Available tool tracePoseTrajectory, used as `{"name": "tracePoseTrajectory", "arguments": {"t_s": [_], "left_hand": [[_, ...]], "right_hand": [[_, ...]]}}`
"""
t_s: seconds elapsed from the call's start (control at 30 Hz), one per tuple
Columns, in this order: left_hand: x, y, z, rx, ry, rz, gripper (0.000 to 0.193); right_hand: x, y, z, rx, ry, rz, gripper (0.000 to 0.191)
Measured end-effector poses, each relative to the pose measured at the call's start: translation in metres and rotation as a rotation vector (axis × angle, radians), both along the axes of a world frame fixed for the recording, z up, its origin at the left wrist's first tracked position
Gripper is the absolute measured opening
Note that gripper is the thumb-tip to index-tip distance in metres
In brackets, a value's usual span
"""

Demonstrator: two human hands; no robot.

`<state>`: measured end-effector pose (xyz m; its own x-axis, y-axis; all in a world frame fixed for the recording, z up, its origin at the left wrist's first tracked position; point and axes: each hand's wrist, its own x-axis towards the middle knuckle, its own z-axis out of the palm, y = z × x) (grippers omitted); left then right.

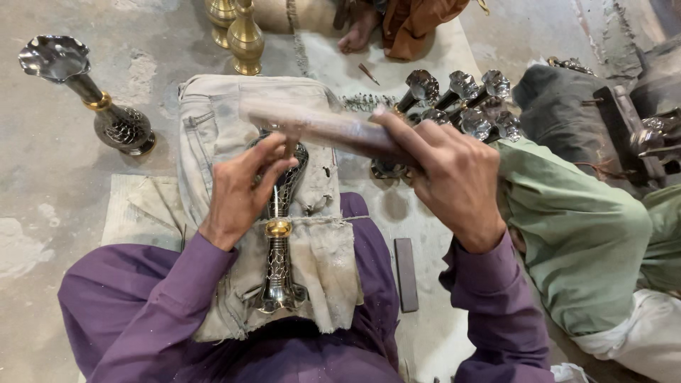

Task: The person sits on the floor with an ornate silver vase resting on a cloth pad on their lap. They hold a small punch against the vase surface with one hand and repeatedly strike it with a wooden mallet held in the other hand, repositioning the punch around the vase body to work the metal surface.

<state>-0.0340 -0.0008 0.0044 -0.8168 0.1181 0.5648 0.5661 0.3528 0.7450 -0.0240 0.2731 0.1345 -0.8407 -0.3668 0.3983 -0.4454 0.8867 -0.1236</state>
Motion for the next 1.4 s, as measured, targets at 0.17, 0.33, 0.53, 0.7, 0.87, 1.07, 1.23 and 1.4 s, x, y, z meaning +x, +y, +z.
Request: {"name": "tracePoseTrajectory", "arguments": {"t_s": [0.17,0.33,0.53,0.7,0.87,1.07,1.23,1.4], "left_hand": [[0.002,0.003,-0.007,0.095,-0.01,-0.006,0.043],[-0.003,-0.004,0.002,0.046,-0.028,0.047,0.038],[-0.021,-0.024,0.023,0.076,-0.123,-0.08,0.043],[-0.044,-0.023,0.035,0.056,-0.217,-0.31,0.044],[-0.054,-0.02,0.044,-0.168,-0.206,-0.394,0.047],[-0.065,-0.018,0.055,-0.33,-0.105,-0.506,0.05],[-0.068,-0.015,0.061,-0.388,0.052,-0.533,0.044],[-0.068,-0.016,0.063,-0.441,-0.048,-0.536,0.042]], "right_hand": [[0.013,-0.007,0.006,-0.354,0.016,0.186,0.066],[0.027,0.002,0.002,0.069,0.051,-0.083,0.064],[0.045,0.001,-0.08,-1.021,-0.324,0.239,0.028],[0.069,-0.025,-0.161,-1.31,-0.578,0.177,0.029],[0.066,-0.004,-0.172,-1.2,-0.725,-0.061,0.016],[0.052,0.019,-0.15,-0.557,-0.14,-0.018,0.062],[0.054,0.027,-0.143,-0.09,-0.239,-0.178,0.08],[0.046,0.032,-0.145,-0.44,0.09,-0.069,0.075]]}}
